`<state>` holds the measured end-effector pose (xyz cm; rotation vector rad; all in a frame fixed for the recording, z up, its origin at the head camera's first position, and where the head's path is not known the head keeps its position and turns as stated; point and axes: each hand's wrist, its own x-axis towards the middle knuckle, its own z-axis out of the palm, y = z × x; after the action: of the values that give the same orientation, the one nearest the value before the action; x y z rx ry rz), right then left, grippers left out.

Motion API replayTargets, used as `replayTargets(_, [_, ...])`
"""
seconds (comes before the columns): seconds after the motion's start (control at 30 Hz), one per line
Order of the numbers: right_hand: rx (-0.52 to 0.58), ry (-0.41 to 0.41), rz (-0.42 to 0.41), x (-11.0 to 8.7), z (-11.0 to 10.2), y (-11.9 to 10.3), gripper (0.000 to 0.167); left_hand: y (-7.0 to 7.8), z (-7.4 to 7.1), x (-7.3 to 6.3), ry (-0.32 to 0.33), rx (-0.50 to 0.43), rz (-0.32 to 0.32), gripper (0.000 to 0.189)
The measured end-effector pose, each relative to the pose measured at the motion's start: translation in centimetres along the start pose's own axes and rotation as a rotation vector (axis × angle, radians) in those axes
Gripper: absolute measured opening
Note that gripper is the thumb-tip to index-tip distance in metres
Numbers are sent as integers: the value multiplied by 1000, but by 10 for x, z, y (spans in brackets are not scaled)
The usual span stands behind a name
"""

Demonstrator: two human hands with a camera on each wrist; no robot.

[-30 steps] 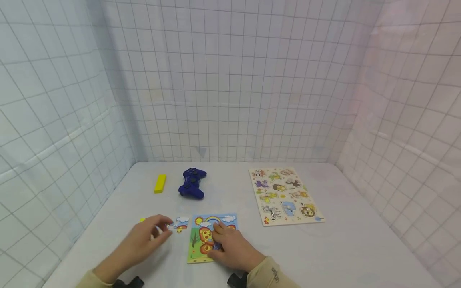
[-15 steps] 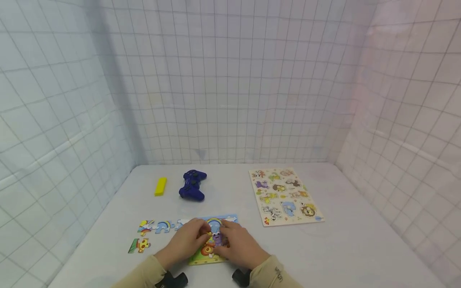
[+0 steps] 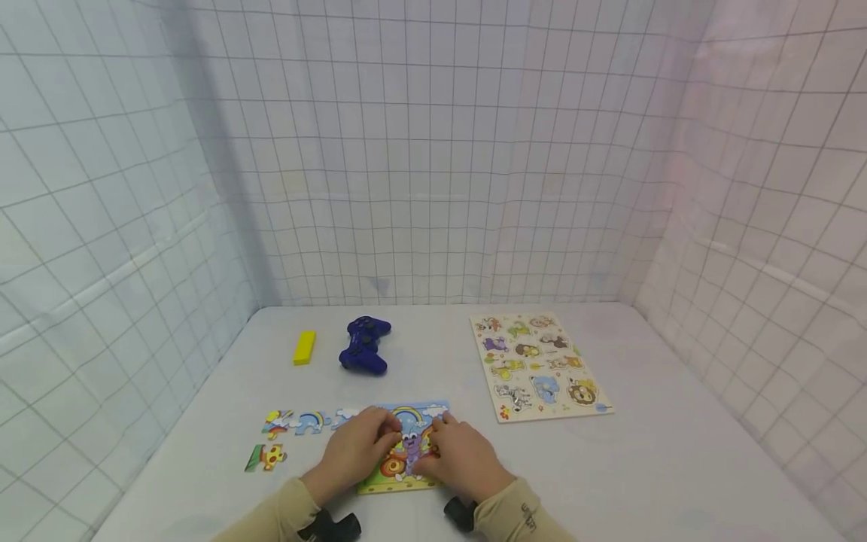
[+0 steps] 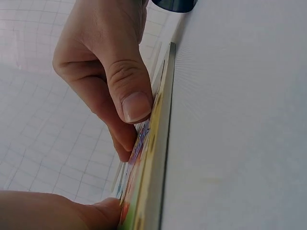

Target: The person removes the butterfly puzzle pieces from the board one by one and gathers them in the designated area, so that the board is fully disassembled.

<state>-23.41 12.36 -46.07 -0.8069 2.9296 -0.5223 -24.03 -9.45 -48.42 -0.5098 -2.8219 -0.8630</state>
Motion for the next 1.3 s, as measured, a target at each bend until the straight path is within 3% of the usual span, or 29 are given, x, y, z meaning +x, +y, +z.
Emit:
replayTargets(0.57, [-11, -7, 14, 0, -1, 0, 59, 6, -1, 3, 18, -53, -24, 6])
replayTargets(0.77, [-4, -9, 17, 0, 1, 0, 59, 4, -4, 2, 15, -126, -75, 10])
replayTargets(0.9, [21, -17, 26, 0, 2, -1, 57, -4, -25, -2, 13, -247, -139, 13])
replayTargets(1.07, [28, -38, 25, 1, 0, -5, 59, -39, -74, -19, 32, -392, -288, 13])
replayTargets(1.2, [17, -35, 31, 2, 0, -4, 59, -71, -101, -37, 6, -363, -408, 16])
replayTargets(1.3, [24, -26, 41, 0, -2, -2, 58, -82, -106, -45, -13, -312, -425, 16])
